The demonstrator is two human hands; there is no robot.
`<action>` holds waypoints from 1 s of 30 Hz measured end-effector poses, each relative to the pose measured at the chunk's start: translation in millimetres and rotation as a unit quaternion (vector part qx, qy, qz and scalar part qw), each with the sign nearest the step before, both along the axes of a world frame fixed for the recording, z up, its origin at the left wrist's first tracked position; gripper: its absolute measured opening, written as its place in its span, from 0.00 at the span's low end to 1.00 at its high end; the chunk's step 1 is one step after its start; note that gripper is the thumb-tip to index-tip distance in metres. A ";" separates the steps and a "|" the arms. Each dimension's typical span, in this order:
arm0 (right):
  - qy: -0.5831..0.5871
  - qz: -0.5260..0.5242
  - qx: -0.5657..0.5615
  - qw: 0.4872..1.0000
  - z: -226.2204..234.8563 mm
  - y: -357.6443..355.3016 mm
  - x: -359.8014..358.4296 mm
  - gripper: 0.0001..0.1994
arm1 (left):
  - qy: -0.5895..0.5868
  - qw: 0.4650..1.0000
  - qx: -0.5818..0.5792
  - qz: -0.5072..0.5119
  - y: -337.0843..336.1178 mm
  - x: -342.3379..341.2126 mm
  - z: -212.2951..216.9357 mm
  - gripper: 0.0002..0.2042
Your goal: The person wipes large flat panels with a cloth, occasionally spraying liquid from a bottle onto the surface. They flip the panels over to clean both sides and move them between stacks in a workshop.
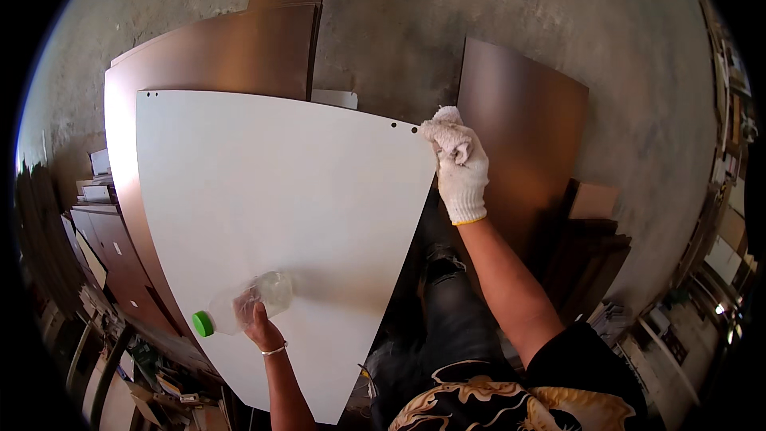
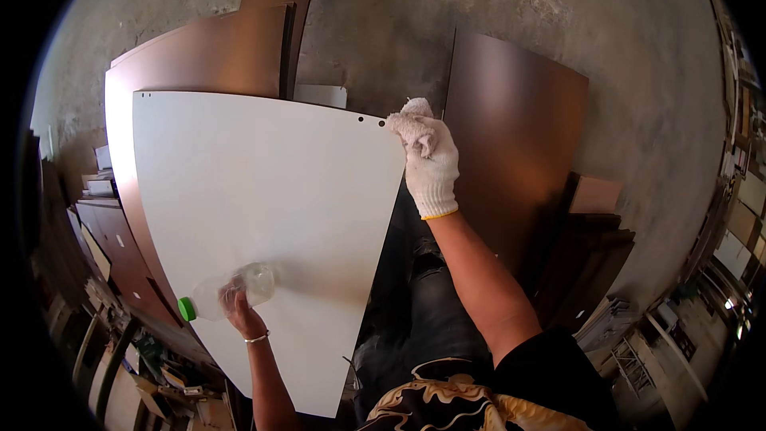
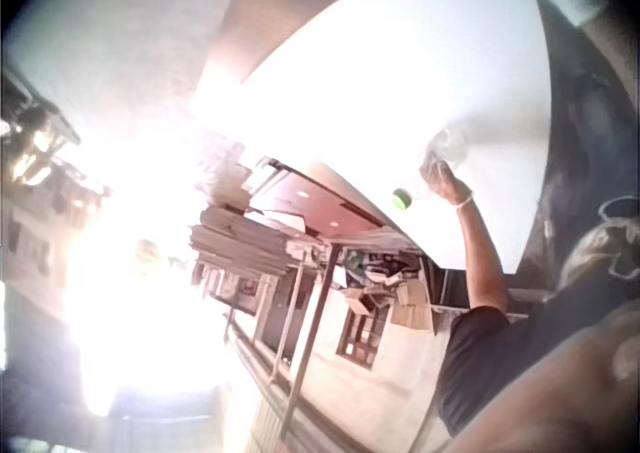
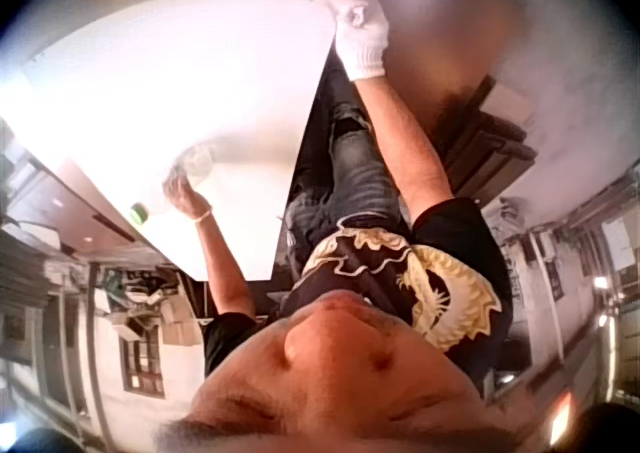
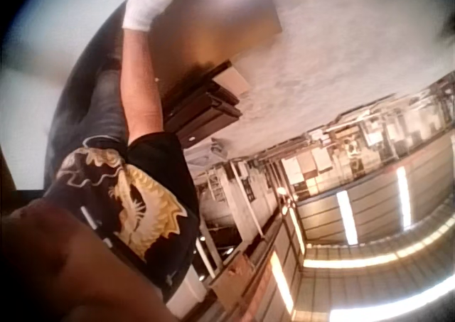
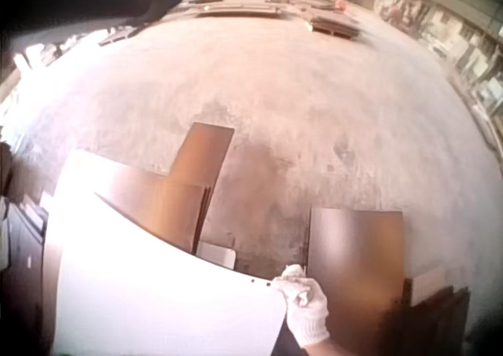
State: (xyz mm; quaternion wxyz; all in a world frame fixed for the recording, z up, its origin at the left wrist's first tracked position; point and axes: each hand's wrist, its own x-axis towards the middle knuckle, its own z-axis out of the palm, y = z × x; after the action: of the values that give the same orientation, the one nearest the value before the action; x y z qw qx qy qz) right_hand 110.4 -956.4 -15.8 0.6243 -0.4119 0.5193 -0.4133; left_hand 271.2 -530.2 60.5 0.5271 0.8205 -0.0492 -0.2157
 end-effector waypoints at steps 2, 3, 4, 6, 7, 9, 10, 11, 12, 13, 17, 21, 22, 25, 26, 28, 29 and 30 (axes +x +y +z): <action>0.142 0.060 -0.088 0.984 -1.6 -15.4 -1.5 0.07 | -0.018 1.000 0.017 -0.006 -6.9 -1.3 1.7 0.19; 0.217 0.088 -0.127 0.964 -2.0 -21.0 -5.4 0.07 | -0.022 0.999 0.028 -0.012 -7.9 -3.1 4.1 0.17; 0.224 0.111 -0.122 0.961 15.5 -32.7 6.0 0.08 | -0.026 0.999 0.033 -0.015 -9.4 -2.9 5.9 0.17; 0.213 0.086 -0.102 0.968 3.8 -8.1 -3.3 0.08 | -0.033 0.998 0.044 -0.021 -12.2 -3.0 9.5 0.16; 0.114 0.061 -0.111 0.985 -7.2 -4.5 -4.0 0.08 | -0.029 0.999 0.030 -0.005 -16.3 -3.1 7.8 0.17; 0.025 0.076 -0.073 0.994 -16.9 -19.0 -2.6 0.09 | -0.017 0.999 0.011 0.026 -14.0 -4.6 3.9 0.17; 0.218 0.141 -0.091 0.961 4.5 -26.9 -0.5 0.09 | -0.019 0.999 0.030 0.003 -5.4 -3.5 7.8 0.18; 0.217 0.124 -0.083 0.965 5.5 -22.6 -1.4 0.08 | -0.029 0.999 0.038 -0.017 -6.2 -0.9 8.0 0.19; 0.216 0.107 -0.075 0.968 7.3 -12.1 -2.3 0.08 | -0.039 0.998 0.046 -0.036 -7.2 -1.2 7.9 0.19; 0.213 0.089 -0.070 0.970 6.4 -7.3 1.0 0.07 | -0.025 0.999 0.030 -0.022 -9.4 -1.8 6.9 0.20; 0.066 0.106 -0.068 0.990 -14.8 -30.5 8.7 0.06 | -0.012 1.000 0.018 -0.008 -7.3 2.7 -1.2 0.20; 0.133 0.079 -0.133 0.979 -6.0 -16.2 11.7 0.05 | -0.038 0.998 0.036 -0.020 -15.5 -2.3 8.0 0.18; 0.061 0.055 -0.051 0.995 13.8 -5.6 14.8 0.06 | -0.036 0.999 0.024 -0.021 -17.6 -3.1 7.8 0.18; -0.067 0.118 -0.111 0.984 -18.4 -37.1 14.3 0.06 | -0.037 0.999 0.028 -0.027 -15.8 -0.8 5.5 0.19; 0.046 0.122 -0.134 0.982 -17.5 -42.5 15.1 0.05 | -0.037 0.997 0.052 -0.035 -7.2 2.2 4.3 0.19; 0.316 0.146 0.041 0.936 7.3 -92.3 23.0 0.09 | -0.027 0.998 0.055 -0.025 -2.3 -3.8 2.4 0.20; 0.301 0.102 0.085 0.944 -10.6 -114.1 14.0 0.11 | -0.014 0.999 0.029 -0.015 -7.7 -3.1 -2.3 0.21; 0.179 0.070 0.106 0.976 -4.1 -119.1 10.2 0.12 | -0.007 1.000 0.014 0.003 -6.2 -2.5 -3.1 0.21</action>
State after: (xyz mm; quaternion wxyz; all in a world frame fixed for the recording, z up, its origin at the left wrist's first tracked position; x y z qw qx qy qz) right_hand 120.6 -1075.6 -19.9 0.5889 -0.4459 0.6333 -0.2307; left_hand 268.8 -536.4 57.4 0.5159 0.8293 -0.0472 -0.2094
